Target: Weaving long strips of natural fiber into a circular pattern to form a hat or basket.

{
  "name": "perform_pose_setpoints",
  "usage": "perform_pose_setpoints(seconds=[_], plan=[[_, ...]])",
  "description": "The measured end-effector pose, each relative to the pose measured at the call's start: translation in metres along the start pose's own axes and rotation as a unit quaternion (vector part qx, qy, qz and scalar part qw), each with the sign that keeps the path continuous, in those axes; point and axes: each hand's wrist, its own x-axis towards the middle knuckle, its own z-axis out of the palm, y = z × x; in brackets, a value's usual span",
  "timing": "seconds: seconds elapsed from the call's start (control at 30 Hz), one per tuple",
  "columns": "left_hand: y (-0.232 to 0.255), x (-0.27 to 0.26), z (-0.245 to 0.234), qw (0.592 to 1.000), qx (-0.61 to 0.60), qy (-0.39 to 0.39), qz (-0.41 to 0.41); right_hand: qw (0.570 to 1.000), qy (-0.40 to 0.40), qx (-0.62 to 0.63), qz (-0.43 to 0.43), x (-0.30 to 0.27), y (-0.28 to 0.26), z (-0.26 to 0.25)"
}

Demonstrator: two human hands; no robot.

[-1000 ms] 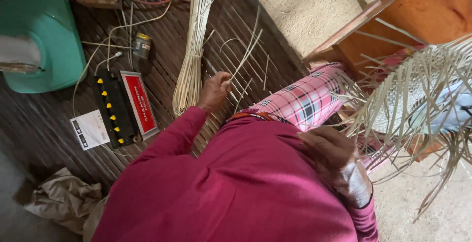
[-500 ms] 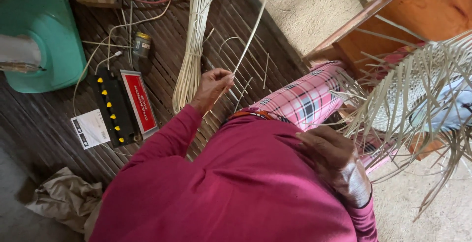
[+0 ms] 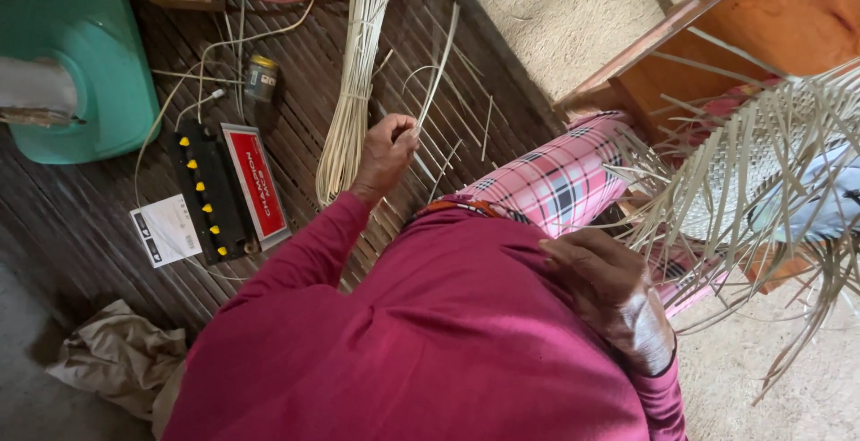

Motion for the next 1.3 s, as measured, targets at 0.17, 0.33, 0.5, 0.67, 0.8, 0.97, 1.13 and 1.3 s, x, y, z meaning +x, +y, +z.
perform_pose_setpoints(seconds=[0.17, 0.33, 0.5, 0.67, 0.8, 0.97, 1.13, 1.3], plan=[[0.026, -0.001, -0.002, 0.995, -0.079, -0.032, -0.054, 1.0, -0.007, 0.005, -0.001, -0.004, 0.008, 0.003], [0.033, -0.006, -0.004, 0.99, -0.129, -0.035, -0.04, 1.0, -0.009, 0.009, 0.006, 0.003, -0.005, -0.001], [0.067, -0.005, -0.01, 0.983, -0.182, -0.003, -0.027, 1.0, -0.006, 0.01, 0.013, -0.001, 0.0, 0.001], [0.095, 0.003, -0.012, 0.969, -0.229, -0.044, 0.078, 1.0, -0.012, 0.024, 0.01, -0.008, 0.014, 0.005], [0.126, -0.007, -0.004, 0.961, -0.226, -0.113, 0.11, 0.995, 0.002, 0.025, 0.095, 0.016, -0.008, 0.003], [0.182, -0.04, 0.026, 0.951, -0.179, -0.223, 0.12, 0.963, 0.117, 0.17, 0.171, 0.056, -0.004, 0.019], [0.188, -0.061, 0.056, 0.929, -0.221, -0.271, 0.123, 0.926, 0.192, 0.291, 0.144, 0.083, -0.025, 0.024], [0.181, -0.051, 0.055, 0.932, -0.224, -0.259, 0.116, 0.911, 0.222, 0.324, 0.126, 0.069, -0.006, 0.019]])
